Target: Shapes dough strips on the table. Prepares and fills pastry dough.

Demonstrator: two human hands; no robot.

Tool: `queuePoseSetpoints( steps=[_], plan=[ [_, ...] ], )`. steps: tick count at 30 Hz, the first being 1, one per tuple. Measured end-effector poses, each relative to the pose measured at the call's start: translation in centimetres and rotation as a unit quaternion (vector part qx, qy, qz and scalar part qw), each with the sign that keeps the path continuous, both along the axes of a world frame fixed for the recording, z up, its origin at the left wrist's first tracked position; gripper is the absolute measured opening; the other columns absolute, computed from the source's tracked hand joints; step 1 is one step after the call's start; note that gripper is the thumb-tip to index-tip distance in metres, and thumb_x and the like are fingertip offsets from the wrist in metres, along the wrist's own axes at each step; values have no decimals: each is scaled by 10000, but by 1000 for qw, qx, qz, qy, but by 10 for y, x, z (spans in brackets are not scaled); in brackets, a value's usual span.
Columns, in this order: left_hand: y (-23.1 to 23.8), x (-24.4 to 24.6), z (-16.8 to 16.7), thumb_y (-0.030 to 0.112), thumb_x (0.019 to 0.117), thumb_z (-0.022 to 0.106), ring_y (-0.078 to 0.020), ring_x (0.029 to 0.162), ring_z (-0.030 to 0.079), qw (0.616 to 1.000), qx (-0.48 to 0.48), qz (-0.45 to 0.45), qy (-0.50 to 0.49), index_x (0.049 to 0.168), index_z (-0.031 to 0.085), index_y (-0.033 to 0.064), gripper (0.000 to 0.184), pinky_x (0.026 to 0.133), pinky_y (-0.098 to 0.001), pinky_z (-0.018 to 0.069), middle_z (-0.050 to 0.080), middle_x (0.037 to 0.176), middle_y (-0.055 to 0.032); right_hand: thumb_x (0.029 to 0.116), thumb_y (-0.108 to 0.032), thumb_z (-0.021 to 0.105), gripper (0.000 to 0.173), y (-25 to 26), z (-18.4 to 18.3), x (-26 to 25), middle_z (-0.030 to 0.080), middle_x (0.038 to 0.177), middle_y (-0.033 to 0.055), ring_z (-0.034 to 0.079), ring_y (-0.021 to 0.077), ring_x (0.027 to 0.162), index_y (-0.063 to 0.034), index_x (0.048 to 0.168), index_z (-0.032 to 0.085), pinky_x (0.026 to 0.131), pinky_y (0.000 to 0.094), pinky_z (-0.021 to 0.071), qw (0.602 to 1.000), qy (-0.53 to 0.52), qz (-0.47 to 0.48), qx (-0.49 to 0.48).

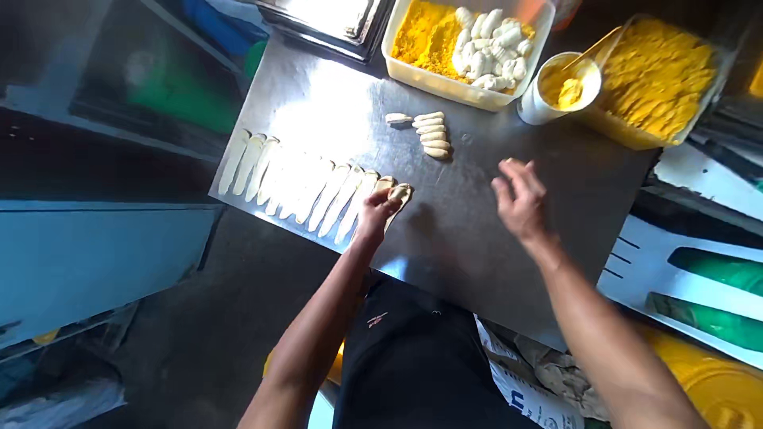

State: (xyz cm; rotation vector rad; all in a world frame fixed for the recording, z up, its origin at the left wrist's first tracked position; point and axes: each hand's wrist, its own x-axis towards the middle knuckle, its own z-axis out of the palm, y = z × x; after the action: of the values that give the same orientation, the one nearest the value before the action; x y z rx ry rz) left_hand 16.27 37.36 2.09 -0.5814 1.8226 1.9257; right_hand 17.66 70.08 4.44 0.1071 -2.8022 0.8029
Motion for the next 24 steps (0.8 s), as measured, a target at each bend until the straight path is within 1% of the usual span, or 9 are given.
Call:
queuePoseSetpoints(
  steps=[2,4,7,10,12,16,19,21,24],
  plan=[
    [15,19,11,77,970,688,-219,941,723,998,62,25,-21,1315,631,33,352,856,-393,617,714,1147,-127,1049,-295,582,383,-31,-22,34,636,1413,106,525,217,1407,-51,1331,668,1259,502,308,998,-14,44,-33],
    [31,27,26,59,977,676,-238,985,726,992,119,51,-5,1314,634,21,342,899,-406,616,714,1168,-137,1044,-279,596,356,-52,-27,54,649,1399,80,530,196,1403,-67,1317,682,1247,481,345,996,-29,67,-54],
    [51,29,17,44,982,666,-250,1008,722,979,172,108,-8,1304,636,16,324,916,-414,605,710,1170,-153,1035,-244,612,336,-71,-23,62,658,1387,75,545,190,1389,-65,1309,686,1234,462,381,992,-30,91,-78],
    [52,35,-33,102,977,685,-224,934,720,988,75,106,-80,1281,649,25,315,855,-405,614,713,1123,-147,1025,-271,626,394,-82,-30,60,630,1429,82,510,198,1423,-56,1354,656,1242,461,365,984,-57,141,-94],
    [47,33,-50,134,978,695,-228,925,721,989,34,100,-99,1259,660,5,311,854,-417,616,715,1107,-163,1016,-313,638,475,-90,-35,49,583,1491,78,467,190,1458,-59,1417,612,1253,445,349,974,-81,187,-100],
    [44,27,-52,104,985,680,-215,891,723,985,38,113,-124,1225,662,-21,271,833,-392,620,716,1086,-163,988,-349,670,607,-107,-53,19,512,1553,127,427,210,1488,-18,1478,537,1259,403,334,942,-107,298,-112],
    [38,28,-55,147,978,697,-218,912,720,991,14,67,-116,1243,676,22,294,842,-415,609,724,1099,-147,1035,-466,530,636,-99,-98,-10,438,1619,76,361,212,1527,-86,1543,476,1273,483,255,916,-118,384,10],
    [32,34,-51,108,968,685,-232,943,723,994,-7,22,-108,1303,644,30,346,859,-429,613,713,1143,-158,1063,-500,418,617,-90,-114,-16,387,1653,44,314,216,1549,-129,1553,471,1266,561,224,916,-86,379,95],
    [19,40,-58,91,924,707,-235,945,729,993,-86,-29,-79,1285,668,40,367,868,-458,612,739,1098,-143,980,-611,501,817,-105,-110,3,284,1696,90,207,234,1585,-81,1591,387,1295,544,169,921,-106,364,89]
  ],
)
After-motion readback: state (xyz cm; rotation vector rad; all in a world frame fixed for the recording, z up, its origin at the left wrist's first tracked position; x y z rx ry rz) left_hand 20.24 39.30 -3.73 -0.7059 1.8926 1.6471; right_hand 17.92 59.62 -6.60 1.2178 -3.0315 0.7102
